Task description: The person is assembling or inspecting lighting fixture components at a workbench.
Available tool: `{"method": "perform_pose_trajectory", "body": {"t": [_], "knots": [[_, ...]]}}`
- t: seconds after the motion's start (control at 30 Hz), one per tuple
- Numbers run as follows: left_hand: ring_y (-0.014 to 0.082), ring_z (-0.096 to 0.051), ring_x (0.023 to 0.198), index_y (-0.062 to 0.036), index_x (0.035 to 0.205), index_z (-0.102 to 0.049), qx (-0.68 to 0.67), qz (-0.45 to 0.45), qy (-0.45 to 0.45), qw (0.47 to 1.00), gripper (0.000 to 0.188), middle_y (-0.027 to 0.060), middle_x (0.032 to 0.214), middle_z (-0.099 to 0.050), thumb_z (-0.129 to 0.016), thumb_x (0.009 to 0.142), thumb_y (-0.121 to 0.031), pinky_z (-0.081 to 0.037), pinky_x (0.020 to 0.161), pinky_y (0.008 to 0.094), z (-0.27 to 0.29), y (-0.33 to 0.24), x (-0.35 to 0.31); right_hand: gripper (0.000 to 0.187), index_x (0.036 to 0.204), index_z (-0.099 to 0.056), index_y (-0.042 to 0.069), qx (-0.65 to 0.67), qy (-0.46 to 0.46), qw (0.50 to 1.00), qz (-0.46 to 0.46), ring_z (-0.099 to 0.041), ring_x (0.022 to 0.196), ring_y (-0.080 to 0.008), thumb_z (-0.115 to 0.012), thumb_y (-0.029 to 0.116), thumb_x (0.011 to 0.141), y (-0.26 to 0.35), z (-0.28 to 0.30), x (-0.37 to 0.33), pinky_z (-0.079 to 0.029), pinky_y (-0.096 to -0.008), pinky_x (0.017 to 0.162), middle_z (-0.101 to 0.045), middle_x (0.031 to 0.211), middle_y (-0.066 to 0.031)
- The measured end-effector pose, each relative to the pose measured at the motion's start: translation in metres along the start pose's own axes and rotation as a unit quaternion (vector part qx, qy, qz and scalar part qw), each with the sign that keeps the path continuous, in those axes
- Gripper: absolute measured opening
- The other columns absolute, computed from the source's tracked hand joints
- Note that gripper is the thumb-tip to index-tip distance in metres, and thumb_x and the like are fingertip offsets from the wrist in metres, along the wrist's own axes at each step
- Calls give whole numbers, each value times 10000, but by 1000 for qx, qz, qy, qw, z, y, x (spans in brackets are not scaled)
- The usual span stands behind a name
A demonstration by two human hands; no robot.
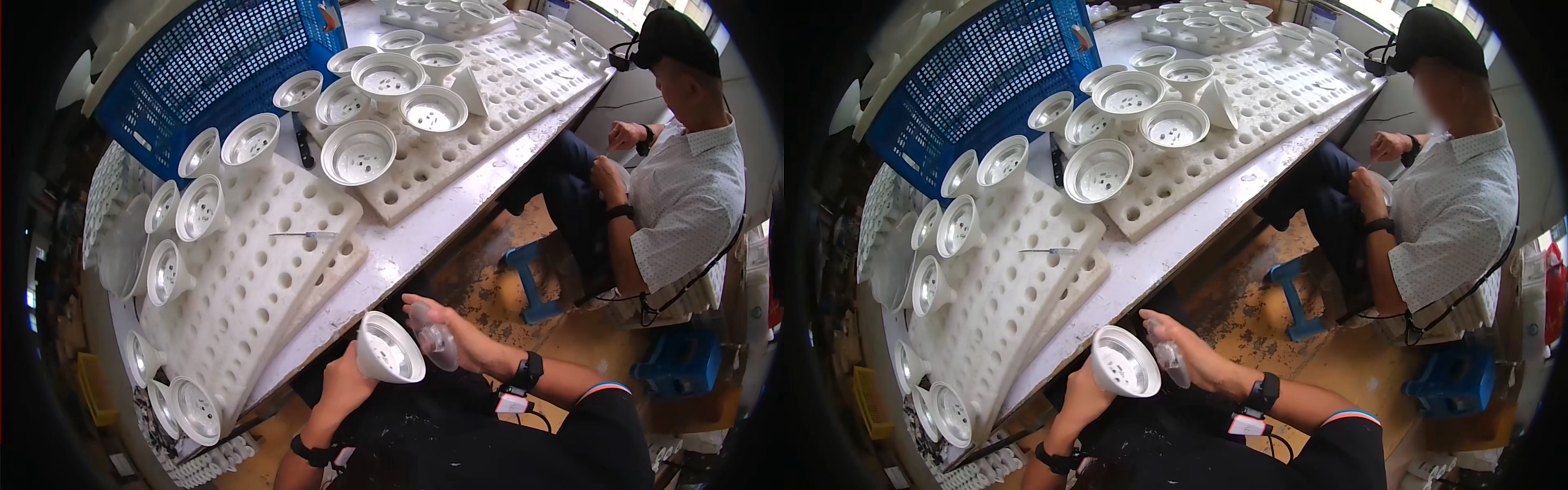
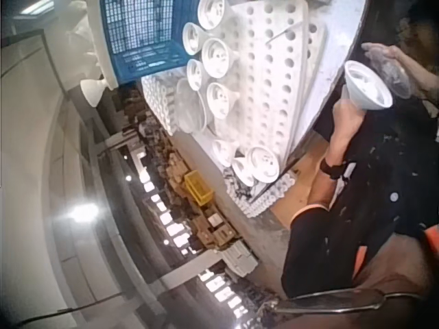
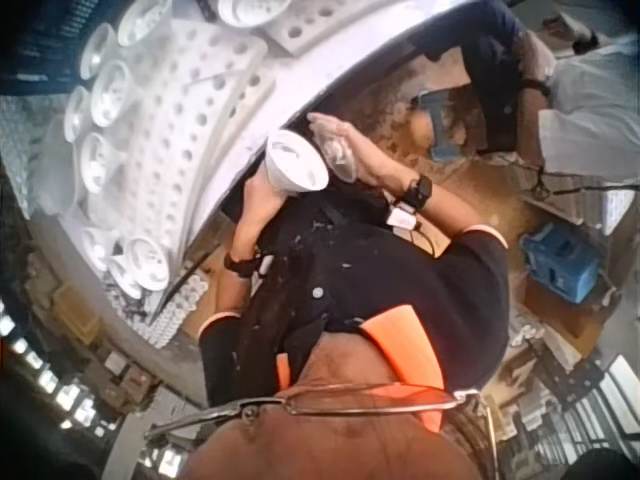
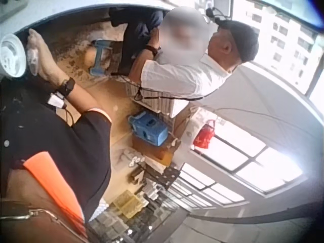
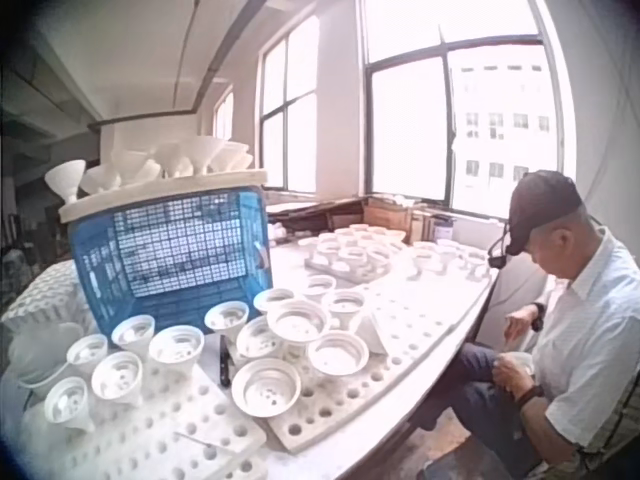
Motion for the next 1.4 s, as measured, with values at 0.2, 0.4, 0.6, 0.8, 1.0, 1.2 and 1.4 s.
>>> {"method": "perform_pose_trajectory", "body": {"t": [0.2, 0.4, 0.6, 0.8, 1.0, 1.2, 1.4], "knots": [[228, -603, 1103, -56, 1296, -500, -436, -4, -83, 896, 659, 124, 1189, -624, -804, 720, -153, -486, 934, 340, 0, 49, -36, 813, 1407, -414, 130, -596, -151, 687, 387, -340, 1326, -335, -721, 393, 701, 73, 8, 8, -317, -427, 1022, -368, 1425, -176], [226, -589, 1116, -53, 1297, -501, -416, 28, -117, 902, 663, 119, 1212, -608, -808, 717, -153, -477, 947, 339, 5, 65, -120, 828, 1388, -444, 205, -734, -191, 525, 387, -286, 1363, -302, -741, 441, 652, 68, 38, 72, -230, -544, 1053, -349, 1453, -109], [224, -575, 1130, -51, 1297, -501, -401, 74, -151, 900, 668, 114, 1235, -592, -813, 715, -153, -469, 960, 339, 11, 62, -134, 781, 1368, -468, 207, -809, -204, 468, 292, -278, 1371, -298, -711, 476, 676, 60, 42, 84, -227, -583, 1040, -369, 1440, -105], [222, -561, 1144, -49, 1297, -501, -395, 109, -154, 899, 672, 109, 1259, -576, -817, 713, -153, -461, 973, 339, 22, 56, -143, 766, 1365, -474, 205, -815, -195, 475, 267, -302, 1366, -312, -700, 501, 695, 62, 41, 87, -239, -595, 1037, -394, 1428, -128], [220, -547, 1158, -46, 1297, -502, -399, 134, -134, 897, 676, 104, 1282, -560, -821, 711, -153, -452, 986, 338, 32, 30, -75, 767, 1363, -473, 199, -814, -197, 475, 272, -305, 1361, -317, -698, 509, 699, 61, 42, 88, -244, -603, 1029, -394, 1423, -127], [415, -580, 1127, -51, 1499, -64, -77, 157, -92, 980, 1014, 295, 1244, -547, -760, 785, -237, -473, 930, 442, 86, -32, -56, 767, 1360, -472, 202, -797, -202, 483, 300, -314, 1348, -316, -706, 497, 692, 61, 42, 87, -245, -595, 1029, -401, 1407, -126], [152, -613, 644, -23, 1415, -262, -477, 264, 162, 823, 693, 124, 917, -611, -643, 904, -291, -482, 551, 248, 91, -27, -58, 766, 1353, -474, 205, -779, -205, 493, 329, -320, 1337, -312, -711, 485, 681, 61, 42, 86, -234, -580, 1031, -398, 1406, -121]]}}
Point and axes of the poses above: each hand's wrist, its own x-axis towards the middle knuckle, its own z-axis out of the back of the hand, y = z × x, the point moved 2 cm from there along x, towards the middle knuckle
